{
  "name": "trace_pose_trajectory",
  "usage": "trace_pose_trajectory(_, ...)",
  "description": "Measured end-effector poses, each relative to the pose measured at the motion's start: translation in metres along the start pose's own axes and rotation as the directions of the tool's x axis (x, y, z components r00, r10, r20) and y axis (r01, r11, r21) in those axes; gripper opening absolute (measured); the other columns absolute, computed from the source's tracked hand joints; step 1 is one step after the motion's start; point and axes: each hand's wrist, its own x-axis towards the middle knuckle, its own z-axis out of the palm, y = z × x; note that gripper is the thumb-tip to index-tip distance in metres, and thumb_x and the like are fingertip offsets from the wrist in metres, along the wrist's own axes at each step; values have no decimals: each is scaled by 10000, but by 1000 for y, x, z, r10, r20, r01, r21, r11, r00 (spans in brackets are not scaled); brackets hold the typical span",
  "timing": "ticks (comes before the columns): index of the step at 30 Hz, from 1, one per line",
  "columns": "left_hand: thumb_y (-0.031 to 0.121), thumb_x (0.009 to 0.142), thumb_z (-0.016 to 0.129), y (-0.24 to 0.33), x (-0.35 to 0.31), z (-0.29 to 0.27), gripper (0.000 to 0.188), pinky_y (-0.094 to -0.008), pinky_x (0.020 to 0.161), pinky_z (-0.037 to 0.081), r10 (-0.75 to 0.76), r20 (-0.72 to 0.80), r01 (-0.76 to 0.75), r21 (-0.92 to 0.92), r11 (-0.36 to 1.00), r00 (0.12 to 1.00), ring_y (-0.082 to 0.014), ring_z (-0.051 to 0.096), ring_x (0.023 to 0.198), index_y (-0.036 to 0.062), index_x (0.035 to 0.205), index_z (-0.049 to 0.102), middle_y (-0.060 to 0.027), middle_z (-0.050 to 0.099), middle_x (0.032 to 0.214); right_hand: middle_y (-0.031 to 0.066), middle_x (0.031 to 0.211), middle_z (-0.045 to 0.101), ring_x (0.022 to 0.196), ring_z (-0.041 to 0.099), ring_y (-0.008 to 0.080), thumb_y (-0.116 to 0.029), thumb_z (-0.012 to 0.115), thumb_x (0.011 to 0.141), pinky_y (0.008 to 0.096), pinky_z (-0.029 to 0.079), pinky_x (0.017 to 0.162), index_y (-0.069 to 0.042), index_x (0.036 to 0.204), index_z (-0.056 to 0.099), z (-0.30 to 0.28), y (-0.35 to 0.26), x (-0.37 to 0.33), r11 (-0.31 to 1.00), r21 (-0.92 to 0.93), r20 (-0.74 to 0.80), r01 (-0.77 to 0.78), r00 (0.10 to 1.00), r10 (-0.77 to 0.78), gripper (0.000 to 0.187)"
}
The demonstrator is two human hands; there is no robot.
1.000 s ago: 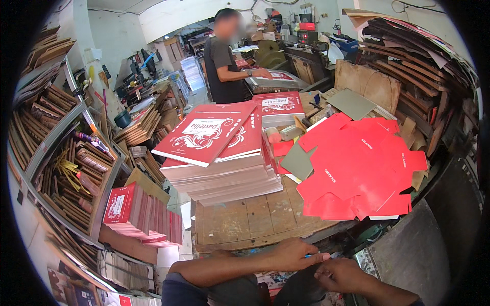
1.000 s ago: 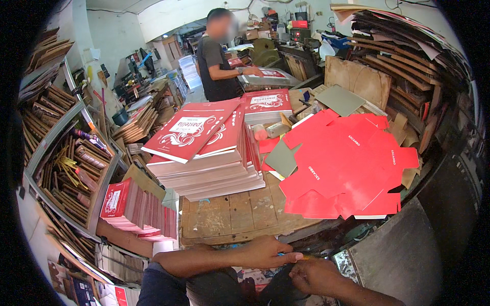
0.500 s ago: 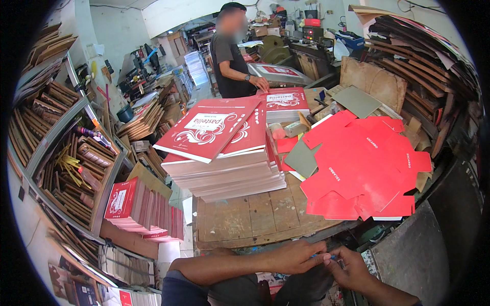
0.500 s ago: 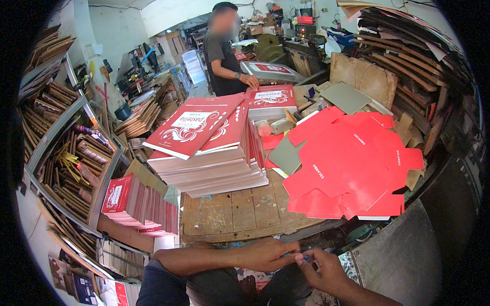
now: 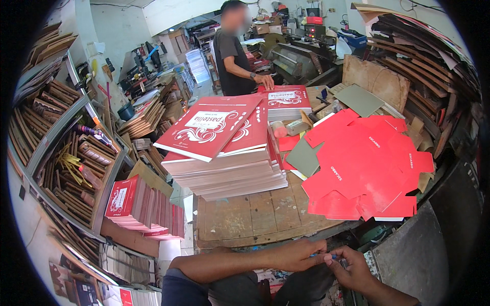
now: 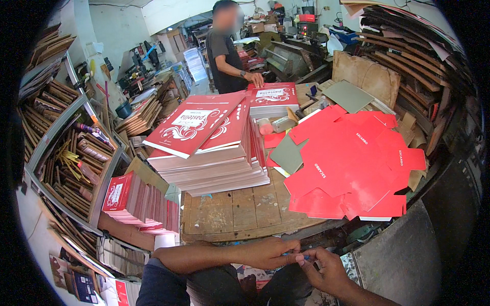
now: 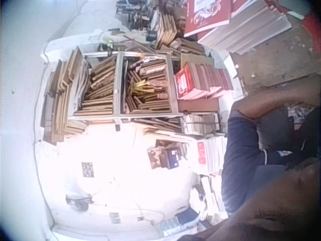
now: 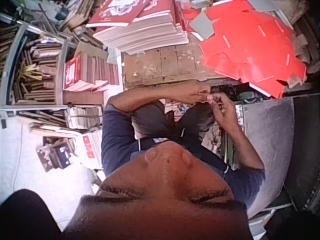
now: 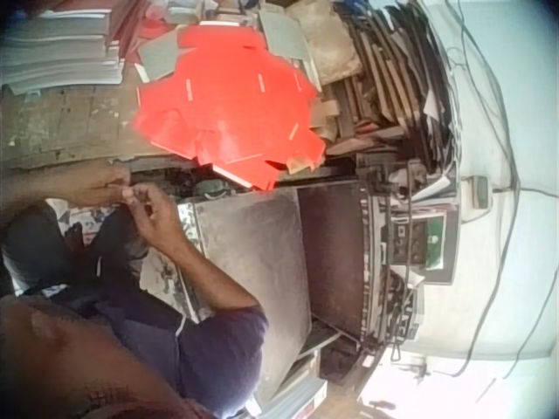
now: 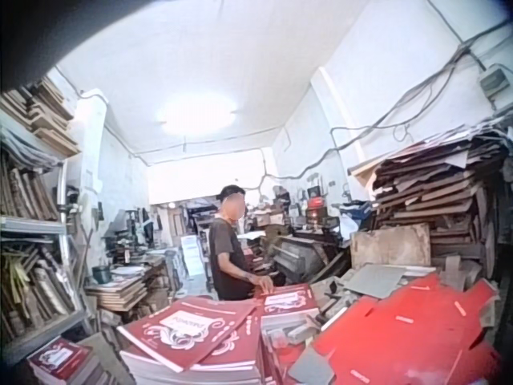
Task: The person uses a tool to strip away the excess outer paper from a stack of die-cut cardboard boxes, handling each section to ensure the final box shape is clear.
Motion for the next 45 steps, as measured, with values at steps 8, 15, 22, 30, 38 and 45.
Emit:
trace_pose_trajectory(8, 424, 988, 486, 1, 1, -6, 366, -402, 578, 433, -45, 51, 47, -28, 999, 998, -261, 583, 639, 59, 1015, 487, -123, 561, 726, 121, 811, 665, 725, 618, 128, -196, 686, 890, 275, 489, 657, 16, 976, 638, 0, -5, 1, 1000, 13, 3, 9, 1000, -9, 233)
trace_pose_trajectory(15, 413, 983, 501, 3, 1, -8, 375, -384, 599, 432, 5, 34, -4, -29, 1000, 999, -252, 577, 672, 40, 1015, 518, -125, 560, 780, 121, 827, 670, 741, 631, 135, -150, 684, 881, 280, 495, 670, 20, 1008, 626, 1, 4, 1, 998, 50, -1, 37, 999, -37, 220)
trace_pose_trajectory(22, 392, 975, 522, 1, 0, -9, 367, -385, 621, 424, 48, 33, -49, 12, 999, 998, -272, 561, 726, 25, 974, 533, -135, 541, 833, 120, 853, 674, 778, 642, 142, -126, 689, 872, 280, 502, 700, 22, 1025, 618, 0, 6, -1, 997, 78, 26, 17, 999, -19, 224)
trace_pose_trajectory(30, 375, 958, 552, 3, -1, -10, 345, -389, 638, 422, 46, -10, -45, 62, 997, 999, -282, 553, 754, 32, 930, 521, -132, 533, 842, 103, 865, 681, 793, 636, 127, -137, 688, 877, 277, 500, 721, 21, 1029, 619, 0, 2, 1, 993, 117, 26, 34, 999, -37, 229)
trace_pose_trajectory(38, 343, 936, 582, 1, 1, -6, 314, -424, 666, 418, 117, -34, -112, 131, 985, 993, -344, 555, 790, 43, 881, 509, -139, 536, 839, 110, 859, 695, 782, 646, 133, -172, 680, 893, 291, 509, 713, 21, 992, 634, 1, 8, 0, 986, 156, 56, -60, 997, 51, 222)
trace_pose_trajectory(45, 339, 901, 623, -2, 0, -8, 320, -450, 642, 416, 147, -50, -134, 193, 972, 988, -361, 568, 773, 41, 864, 513, -139, 543, 807, 110, 836, 708, 784, 658, 132, -174, 677, 896, 293, 513, 721, 22, 963, 647, -1, 5, 2, 995, 95, 68, -11, 998, 4, 209)
